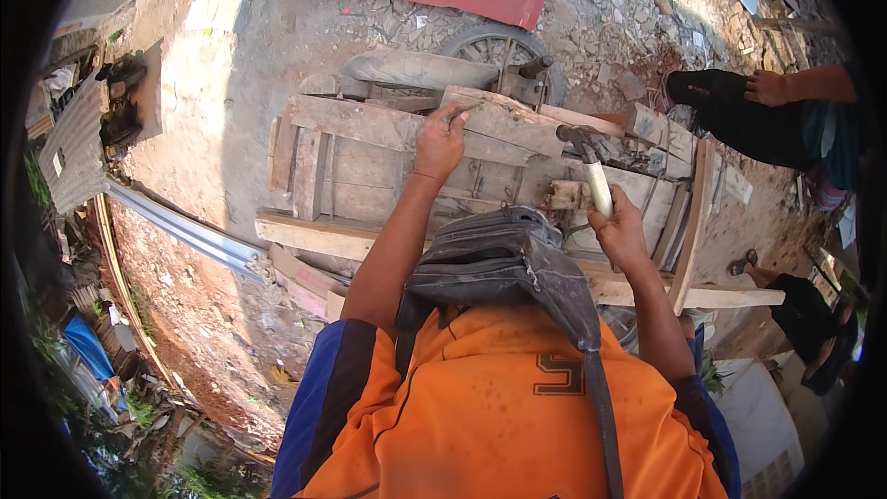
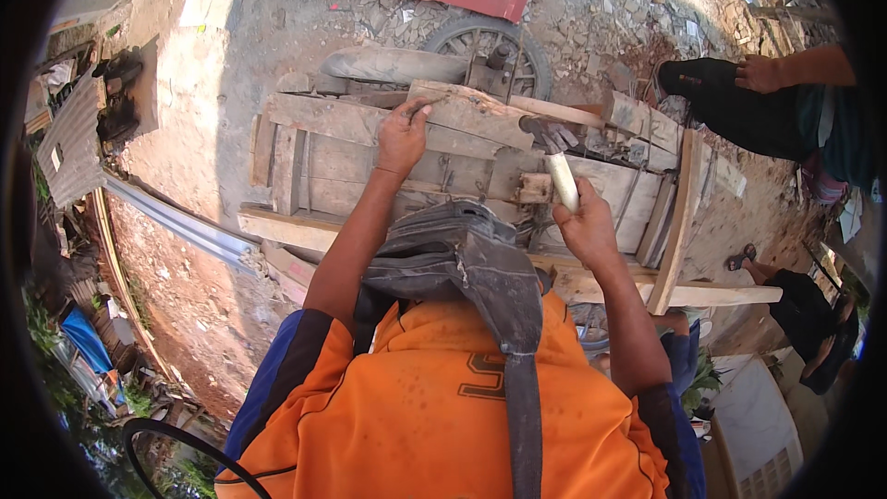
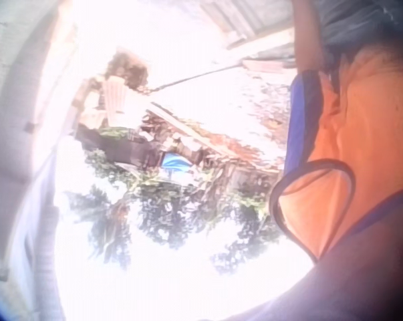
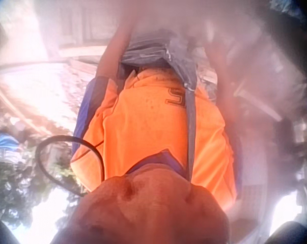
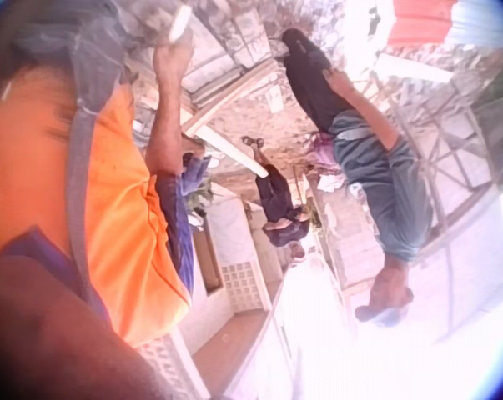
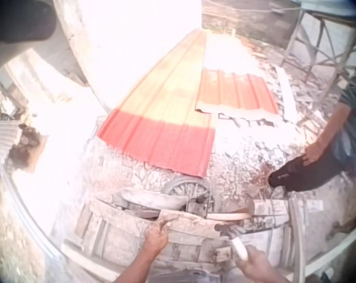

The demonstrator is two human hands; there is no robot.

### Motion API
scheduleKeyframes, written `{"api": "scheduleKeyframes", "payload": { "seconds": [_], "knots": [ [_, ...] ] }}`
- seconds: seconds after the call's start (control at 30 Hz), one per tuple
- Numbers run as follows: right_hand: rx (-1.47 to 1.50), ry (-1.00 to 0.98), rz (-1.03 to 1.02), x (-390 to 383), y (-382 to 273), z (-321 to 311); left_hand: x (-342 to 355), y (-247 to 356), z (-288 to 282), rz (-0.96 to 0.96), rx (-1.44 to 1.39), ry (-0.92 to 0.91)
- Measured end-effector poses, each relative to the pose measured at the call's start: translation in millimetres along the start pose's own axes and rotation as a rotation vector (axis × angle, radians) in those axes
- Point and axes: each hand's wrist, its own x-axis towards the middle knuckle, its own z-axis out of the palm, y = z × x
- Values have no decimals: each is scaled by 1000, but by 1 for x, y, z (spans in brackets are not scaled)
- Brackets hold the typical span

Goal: The person hammers nails into wooden planks to repair or assemble a wooden cart, handles a spare wheel, and fits a wooden piece onto the frame using a hammer.

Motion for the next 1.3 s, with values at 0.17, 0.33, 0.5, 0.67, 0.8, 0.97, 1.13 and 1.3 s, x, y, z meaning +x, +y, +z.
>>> {"api": "scheduleKeyframes", "payload": {
  "seconds": [0.17,0.33,0.5,0.67,0.8,0.97,1.13,1.3],
  "knots": [
    [-66,3,-57,0,-11,3,0,-4,0,72,22,9],
    [-82,-18,-75,1,-18,3,3,-3,2,7,42,10],
    [-98,-51,-56,3,-27,0,4,-8,3,-69,-31,-12],
    [-91,-37,-89,-1,-31,3,4,-9,1,119,97,-25],
    [-119,47,-323,-1,-41,5,2,-1,0,344,186,-78],
    [-188,-24,-319,13,-41,10,3,0,1,393,224,-88],
    [-300,-73,-375,12,-48,20,1,-4,2,348,213,-93],
    [-317,-131,-360,12,-40,34,1,-6,2,331,182,-67]
  ]
}}
